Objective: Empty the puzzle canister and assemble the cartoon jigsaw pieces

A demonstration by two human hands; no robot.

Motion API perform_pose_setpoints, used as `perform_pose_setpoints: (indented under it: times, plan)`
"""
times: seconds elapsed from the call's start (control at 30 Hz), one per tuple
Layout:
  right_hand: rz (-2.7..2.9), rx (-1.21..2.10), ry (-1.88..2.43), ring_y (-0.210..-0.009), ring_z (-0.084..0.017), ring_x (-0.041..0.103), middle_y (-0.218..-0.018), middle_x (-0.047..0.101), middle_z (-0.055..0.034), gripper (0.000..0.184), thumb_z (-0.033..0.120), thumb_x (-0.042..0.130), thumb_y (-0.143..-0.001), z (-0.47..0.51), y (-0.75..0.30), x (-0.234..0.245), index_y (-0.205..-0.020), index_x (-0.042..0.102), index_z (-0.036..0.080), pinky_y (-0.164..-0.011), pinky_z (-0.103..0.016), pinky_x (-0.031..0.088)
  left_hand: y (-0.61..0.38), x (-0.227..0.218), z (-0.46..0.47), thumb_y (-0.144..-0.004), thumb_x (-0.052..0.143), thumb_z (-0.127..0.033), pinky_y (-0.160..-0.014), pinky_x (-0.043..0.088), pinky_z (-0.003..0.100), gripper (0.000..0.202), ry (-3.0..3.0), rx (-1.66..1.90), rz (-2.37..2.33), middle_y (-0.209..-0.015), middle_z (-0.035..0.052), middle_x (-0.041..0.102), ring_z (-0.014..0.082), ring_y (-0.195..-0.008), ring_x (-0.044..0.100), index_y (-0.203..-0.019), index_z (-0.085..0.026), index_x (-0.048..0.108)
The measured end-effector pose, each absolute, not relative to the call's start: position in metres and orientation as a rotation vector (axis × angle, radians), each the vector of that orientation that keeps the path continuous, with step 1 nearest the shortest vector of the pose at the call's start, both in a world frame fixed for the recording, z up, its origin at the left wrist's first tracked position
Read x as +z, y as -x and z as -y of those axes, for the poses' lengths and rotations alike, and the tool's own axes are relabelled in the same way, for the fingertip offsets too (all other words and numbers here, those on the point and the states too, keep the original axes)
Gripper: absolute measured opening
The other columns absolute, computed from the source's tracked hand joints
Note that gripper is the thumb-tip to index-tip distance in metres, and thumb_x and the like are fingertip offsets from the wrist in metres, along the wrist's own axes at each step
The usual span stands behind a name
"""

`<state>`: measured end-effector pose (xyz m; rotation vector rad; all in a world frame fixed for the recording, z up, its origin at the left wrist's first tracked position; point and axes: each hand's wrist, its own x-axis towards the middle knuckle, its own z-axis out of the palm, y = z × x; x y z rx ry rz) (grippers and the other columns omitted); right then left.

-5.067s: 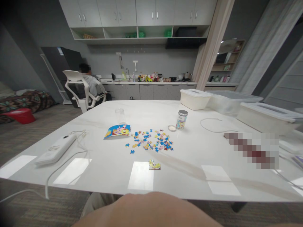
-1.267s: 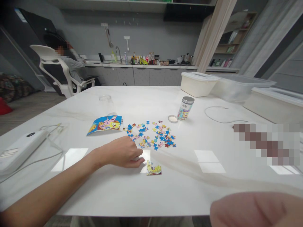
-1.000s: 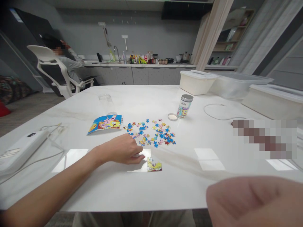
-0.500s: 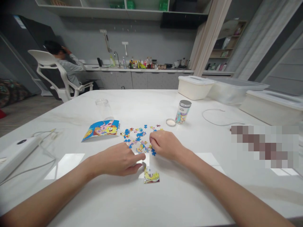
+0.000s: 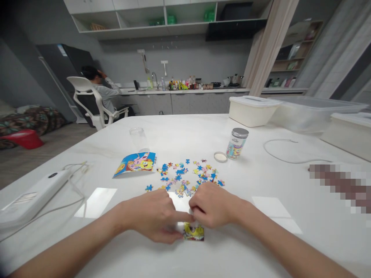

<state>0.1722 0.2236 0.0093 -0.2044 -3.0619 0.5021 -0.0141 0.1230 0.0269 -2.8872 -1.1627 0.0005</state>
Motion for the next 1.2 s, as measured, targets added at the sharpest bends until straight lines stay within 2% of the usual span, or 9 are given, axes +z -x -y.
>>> perform_pose_setpoints:
  times: [0.2, 0.33, 0.47, 0.53, 0.77, 0.9, 1.0, 1.1, 1.2]
  plan:
    - [3.086, 0.48, 0.178, -0.048, -0.01, 0.026, -0.05, 0.049, 0.0008, 0.021, 0.018, 0.044, -0.078, -0.224, -0.173, 0.015, -0.057, 0.049, 0.017, -0.053, -0.027, 0.022, 0.022, 0.023, -0.13, -0.085, 0.061, -0.047, -0.043, 0.024, 0.029, 0.024, 2.796, 0.055, 1.257, -0.051, -0.0034, 0.058, 0.0152, -0.046, 0.054, -0.093, -0.024, 0.062]
    - [3.111, 0.545, 0.232, -0.049, -0.01, 0.03, -0.051, 0.049, 0.001, 0.023, 0.019, 0.047, -0.08, -0.225, -0.175, 0.024, -0.058, 0.052, 0.018, -0.053, -0.027, 0.023, 0.024, 0.019, -0.133, -0.089, 0.055, -0.039, -0.042, 0.023, 0.029, 0.018, 2.729, 0.063, 1.26, -0.051, -0.0027, 0.058, 0.0134, -0.043, 0.05, -0.087, -0.022, 0.061]
    - [3.121, 0.901, 0.284, -0.056, -0.01, 0.046, -0.062, 0.06, 0.001, 0.013, 0.014, 0.052, -0.077, -0.232, -0.179, 0.027, -0.072, 0.063, 0.017, -0.057, -0.023, 0.034, 0.023, 0.016, -0.135, -0.091, 0.051, -0.031, -0.042, 0.021, 0.03, 0.014, 2.679, 0.087, 1.2, -0.051, -0.0026, 0.059, 0.013, -0.041, 0.049, -0.089, -0.021, 0.06]
    - [3.102, 1.085, 0.298, -0.056, -0.009, 0.05, -0.064, 0.061, 0.0016, 0.013, 0.012, 0.054, -0.076, -0.236, -0.181, 0.028, -0.076, 0.066, 0.017, -0.056, -0.022, 0.036, 0.022, 0.015, -0.135, -0.091, 0.05, -0.03, -0.042, 0.017, 0.031, 0.014, 2.672, 0.096, 1.178, -0.05, -0.0027, 0.058, 0.0131, -0.039, 0.048, -0.086, -0.02, 0.059]
    - [3.082, 1.744, 0.522, -0.053, -0.011, 0.06, -0.06, 0.066, 0.0005, 0.019, 0.013, 0.052, -0.074, -0.244, -0.187, 0.029, -0.077, 0.071, 0.014, -0.052, -0.02, 0.046, 0.02, 0.012, -0.135, -0.09, 0.05, -0.028, -0.043, 0.014, 0.032, 0.017, 2.694, 0.052, 1.165, -0.048, -0.0029, 0.054, 0.0112, -0.037, 0.043, -0.077, -0.02, 0.057]
    - [3.058, 1.945, 0.56, -0.052, -0.011, 0.061, -0.056, 0.065, 0.0007, 0.017, 0.014, 0.053, -0.073, -0.244, -0.19, 0.03, -0.071, 0.07, 0.014, -0.055, -0.022, 0.05, 0.023, 0.011, -0.136, -0.088, 0.05, -0.026, -0.043, 0.014, 0.032, 0.02, 2.719, 0.047, 1.214, -0.048, -0.0023, 0.055, 0.0107, -0.037, 0.039, -0.071, -0.02, 0.056]
    - [3.075, 2.084, 0.485, -0.05, -0.012, 0.061, -0.053, 0.063, 0.0001, 0.021, 0.022, 0.052, -0.077, -0.245, -0.19, 0.033, -0.066, 0.068, 0.015, -0.054, -0.023, 0.05, 0.028, 0.015, -0.138, -0.08, 0.052, -0.023, -0.044, 0.016, 0.031, 0.016, 2.752, 0.043, 1.277, -0.048, -0.0013, 0.053, 0.0111, -0.039, 0.039, -0.065, -0.019, 0.055]
    - [2.98, 1.988, 0.428, -0.046, -0.012, 0.058, -0.049, 0.06, -0.0005, 0.03, 0.025, 0.046, -0.081, -0.249, -0.189, 0.034, -0.06, 0.064, 0.015, -0.051, -0.023, 0.046, 0.034, 0.022, -0.139, -0.071, 0.053, -0.022, -0.043, 0.017, 0.03, 0.013, 2.747, 0.087, 1.366, -0.045, -0.0004, 0.051, 0.0119, -0.039, 0.036, -0.058, -0.019, 0.054]
    - [2.761, 1.471, 0.591, -0.042, -0.011, 0.049, -0.042, 0.051, 0.0011, 0.033, 0.021, 0.041, -0.08, -0.254, -0.185, 0.034, -0.053, 0.059, 0.016, -0.049, -0.023, 0.039, 0.033, 0.027, -0.138, -0.07, 0.052, -0.023, -0.042, 0.019, 0.031, 0.015, 2.723, 0.147, 1.43, -0.045, 0.0004, 0.051, 0.0124, -0.039, 0.034, -0.056, -0.02, 0.053]
